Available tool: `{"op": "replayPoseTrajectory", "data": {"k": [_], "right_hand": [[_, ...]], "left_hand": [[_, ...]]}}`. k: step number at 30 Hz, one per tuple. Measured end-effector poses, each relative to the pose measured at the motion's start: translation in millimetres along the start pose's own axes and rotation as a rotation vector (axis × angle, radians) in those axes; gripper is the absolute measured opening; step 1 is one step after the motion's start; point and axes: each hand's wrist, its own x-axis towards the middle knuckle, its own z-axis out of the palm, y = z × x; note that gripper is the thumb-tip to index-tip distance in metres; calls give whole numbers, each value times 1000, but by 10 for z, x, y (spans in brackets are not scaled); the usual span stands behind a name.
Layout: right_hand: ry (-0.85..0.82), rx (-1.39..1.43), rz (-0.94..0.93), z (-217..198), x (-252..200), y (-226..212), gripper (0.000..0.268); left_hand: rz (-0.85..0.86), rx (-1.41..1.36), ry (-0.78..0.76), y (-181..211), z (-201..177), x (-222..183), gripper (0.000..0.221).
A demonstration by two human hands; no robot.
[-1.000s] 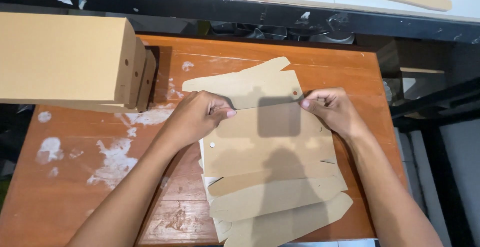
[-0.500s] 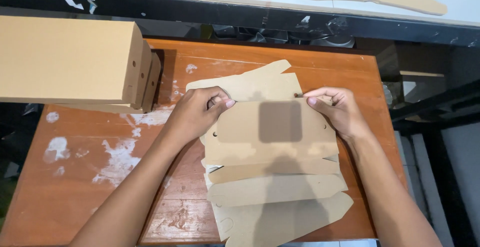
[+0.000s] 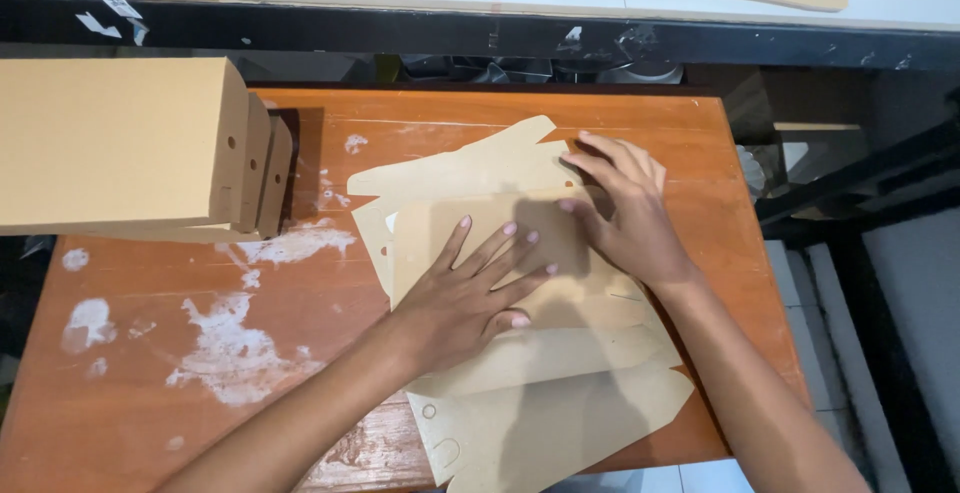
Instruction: The person assembles a flat cardboard box blank by folding along pre-scored lines and interlocking tabs to form a rectangular box. The hands fold side panels, tuck flaps into slots, and secure the structure without tools. The finished box is held up at the end.
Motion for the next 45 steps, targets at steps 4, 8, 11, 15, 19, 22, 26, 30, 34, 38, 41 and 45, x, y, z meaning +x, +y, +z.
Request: {"op": "replayPoseTrajectory", "data": {"k": [4,8,11,15,19,22,26,30,34,38,41,45], "right_hand": [[-271,-51,-117,-10,-99,-341,80],[-536,-273,-71,102,-316,-245,77],[-485,-333,-141,116,-377,-166,79],[-480,-146,-86,-21,-393,-267,69],[-539,-23,-32,-253,-375,-289,77],[-577,-214,-117,-396,-430,-457,96],[-704,-267,-299,-314,-585,-846,115],[-661,-370,-333,-155,-552,-868,103],[-592,-523,-371,-4,-596,-923,89],[-381,-641,-493,192,-688,-911,104],[-370,-678,-518,266,-735,-953,99],[-335,-641,-468,234,-759,-1064,100]], "left_hand": [[-48,-8,-16,66,-51,-12,58],[-87,-10,69,78,-2,-58,67],[-58,-29,180,32,106,-80,77],[55,-270,239,44,3,-329,88],[-67,-108,267,20,44,-667,78],[-85,-70,314,62,148,-868,65],[88,-12,639,-9,282,-988,49],[-303,-374,790,296,-12,-1477,46],[-767,-479,703,478,315,-1575,40],[-836,-453,807,500,957,-1321,61],[-823,-320,917,439,1070,-1211,58],[-892,-137,901,348,1002,-1226,96]]}}
